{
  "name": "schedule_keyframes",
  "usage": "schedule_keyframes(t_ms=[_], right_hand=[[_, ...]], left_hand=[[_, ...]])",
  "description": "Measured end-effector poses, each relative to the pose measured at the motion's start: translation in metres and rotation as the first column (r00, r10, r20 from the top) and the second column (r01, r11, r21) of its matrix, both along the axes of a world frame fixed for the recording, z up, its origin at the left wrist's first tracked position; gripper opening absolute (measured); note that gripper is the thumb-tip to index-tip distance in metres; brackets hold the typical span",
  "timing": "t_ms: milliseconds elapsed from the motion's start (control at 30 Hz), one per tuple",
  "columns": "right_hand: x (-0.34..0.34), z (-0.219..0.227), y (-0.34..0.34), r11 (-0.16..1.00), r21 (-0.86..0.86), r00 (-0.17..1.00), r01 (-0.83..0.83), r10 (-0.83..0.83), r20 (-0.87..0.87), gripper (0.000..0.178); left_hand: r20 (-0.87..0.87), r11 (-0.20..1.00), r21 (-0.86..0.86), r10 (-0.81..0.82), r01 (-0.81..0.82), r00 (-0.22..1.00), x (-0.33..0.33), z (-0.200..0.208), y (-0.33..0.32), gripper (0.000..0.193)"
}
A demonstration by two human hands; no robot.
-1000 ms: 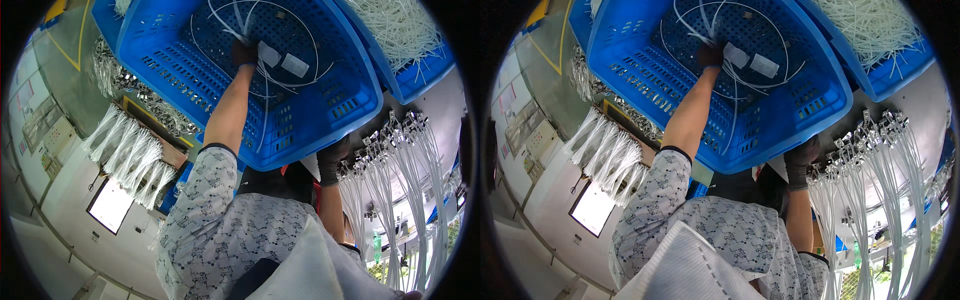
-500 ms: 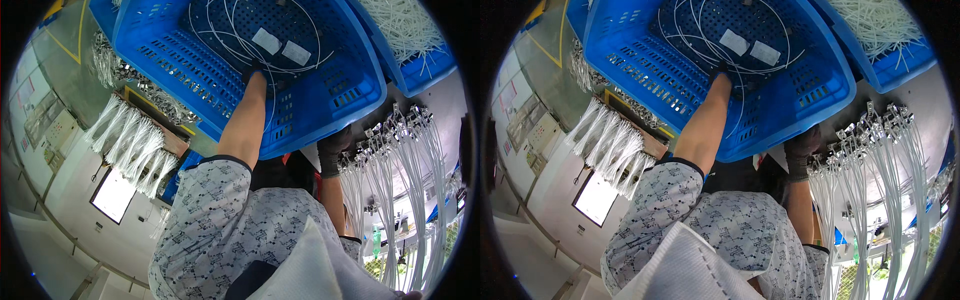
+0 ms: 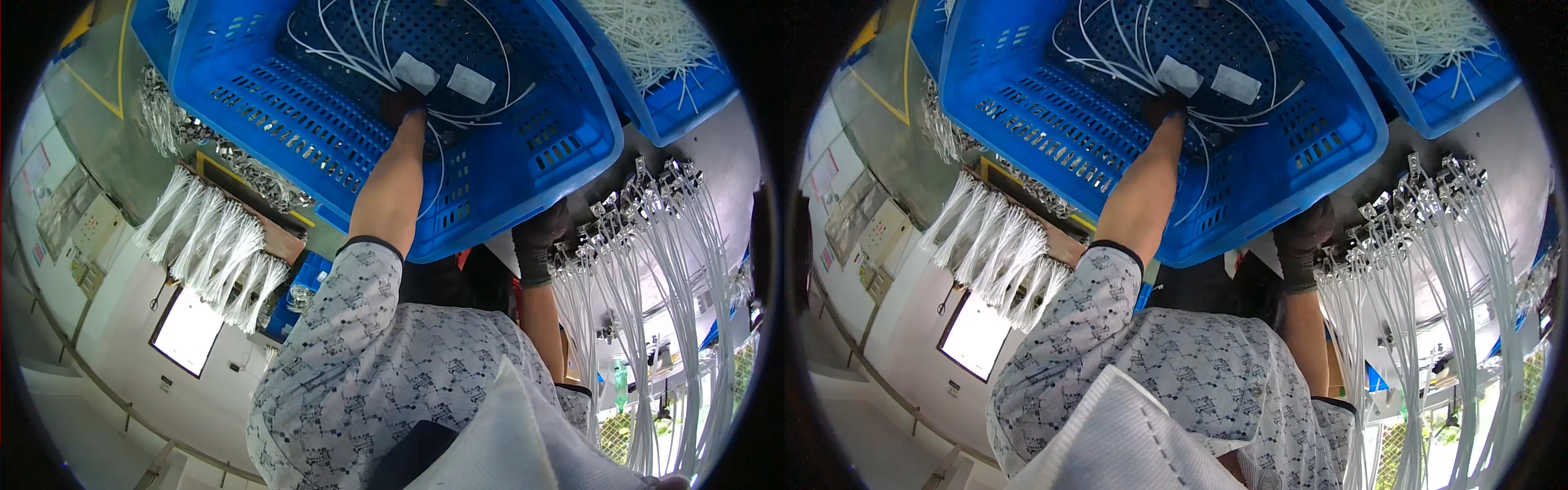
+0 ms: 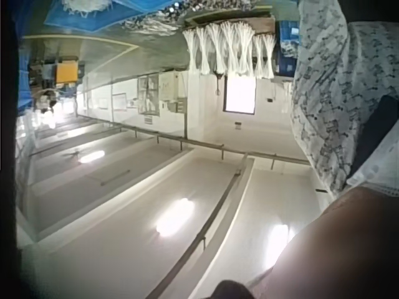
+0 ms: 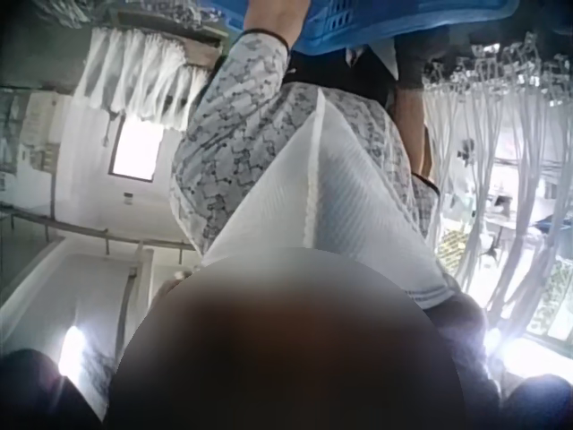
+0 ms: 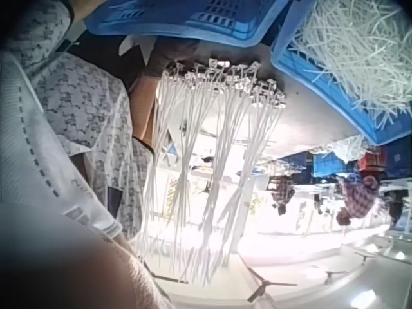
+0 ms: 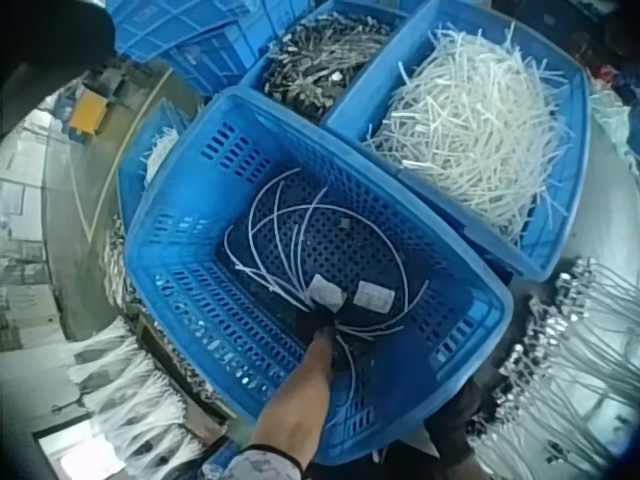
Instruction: Assembling wiring harnesses by bundling wires and organizing them into production bins.
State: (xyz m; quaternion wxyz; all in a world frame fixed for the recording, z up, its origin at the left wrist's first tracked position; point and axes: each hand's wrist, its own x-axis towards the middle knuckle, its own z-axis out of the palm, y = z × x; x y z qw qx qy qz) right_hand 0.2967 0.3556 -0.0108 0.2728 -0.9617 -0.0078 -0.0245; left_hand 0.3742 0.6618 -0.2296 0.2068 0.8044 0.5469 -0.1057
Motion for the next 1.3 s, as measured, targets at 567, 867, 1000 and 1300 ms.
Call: schedule_keyframes(t_ms=[567, 867, 1000, 1300], right_hand=[[-0.011, -0.001, -0.027, 0.994, -0.104, 0.999, 0.035, -0.038, -0.025, 0.046], [-0.001, 0.003, -0.011, 0.999, -0.039, 1.0, -0.002, 0.003, 0.014, 0.044], [-0.001, 0.006, -0.015, 1.0, -0.021, 1.0, 0.02, -0.02, 0.007, 0.041], [0.0, 0.001, -0.013, 1.0, 0.024, 1.0, 0.017, -0.017, 0.014, 0.043]], left_hand=[[0.018, 0.862, -0.476, -0.188, 0.173, 0.982, 0.132, 0.033, -0.208, 0.053], [-0.135, 0.891, -0.316, -0.381, 0.325, 0.915, 0.115, 0.028, -0.158, 0.048], [-0.057, 0.959, -0.232, -0.178, 0.161, 0.982, 0.083, 0.04, -0.145, 0.046], [-0.135, 0.784, -0.212, 0.567, -0.583, 0.812, 0.088, 0.024, -0.113, 0.06]])
